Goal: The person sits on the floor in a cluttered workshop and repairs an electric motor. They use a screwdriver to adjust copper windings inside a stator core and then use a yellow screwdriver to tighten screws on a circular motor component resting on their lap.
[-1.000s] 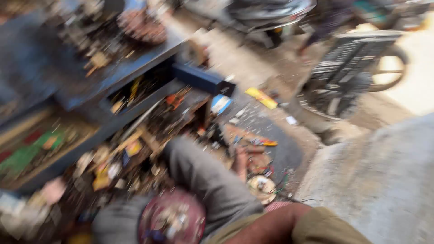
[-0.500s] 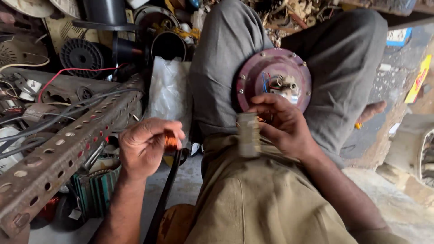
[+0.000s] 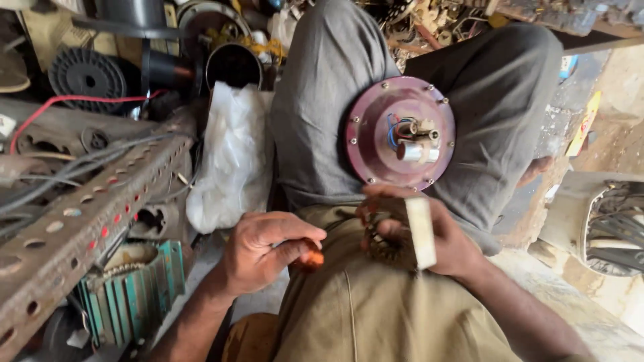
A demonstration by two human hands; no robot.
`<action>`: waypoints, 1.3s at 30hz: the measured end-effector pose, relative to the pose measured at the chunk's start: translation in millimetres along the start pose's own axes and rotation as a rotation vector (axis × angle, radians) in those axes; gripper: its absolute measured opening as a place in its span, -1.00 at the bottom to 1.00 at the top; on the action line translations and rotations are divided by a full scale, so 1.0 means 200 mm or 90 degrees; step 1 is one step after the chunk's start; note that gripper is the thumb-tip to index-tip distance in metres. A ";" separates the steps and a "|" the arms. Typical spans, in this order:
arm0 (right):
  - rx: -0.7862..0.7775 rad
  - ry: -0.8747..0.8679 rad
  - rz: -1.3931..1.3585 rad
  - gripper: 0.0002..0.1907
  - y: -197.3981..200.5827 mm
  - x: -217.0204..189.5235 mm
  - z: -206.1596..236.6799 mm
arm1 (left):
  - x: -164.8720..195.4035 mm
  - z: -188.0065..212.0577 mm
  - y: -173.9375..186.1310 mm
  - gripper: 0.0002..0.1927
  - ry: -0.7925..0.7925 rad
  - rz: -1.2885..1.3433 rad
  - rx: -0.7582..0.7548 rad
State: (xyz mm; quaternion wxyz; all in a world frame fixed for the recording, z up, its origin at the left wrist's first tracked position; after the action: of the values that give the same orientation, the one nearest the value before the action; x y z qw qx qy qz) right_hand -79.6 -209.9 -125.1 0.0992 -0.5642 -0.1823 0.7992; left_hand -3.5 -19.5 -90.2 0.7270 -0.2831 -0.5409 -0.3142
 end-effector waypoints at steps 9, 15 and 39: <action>0.064 0.063 0.175 -0.42 0.09 0.01 0.15 | 0.00 0.01 -0.18 -0.78 0.002 -0.083 0.123; 0.088 0.016 0.101 -0.47 0.10 0.10 0.21 | 0.04 -0.04 -0.29 -0.78 -0.043 -0.103 0.144; 0.035 0.021 0.086 -0.32 0.04 0.14 0.31 | 0.03 0.03 -0.33 -0.86 0.023 -0.173 0.129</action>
State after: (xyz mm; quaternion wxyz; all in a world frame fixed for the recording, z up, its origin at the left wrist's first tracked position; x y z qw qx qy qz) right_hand -147.3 -217.8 -134.6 0.0632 -0.5855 -0.1200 0.7992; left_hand -55.8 -58.5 -78.0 0.7119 -0.1270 -0.5902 -0.3587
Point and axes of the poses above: each hand's wrist, its own z-axis away from the middle knuckle, its own y-axis out of the back of the hand, x = y × z, the point moved 9 cm from there along -z, towards the middle knuckle, and after that the axes turned 13 degrees about y, right-handed, at the moved point
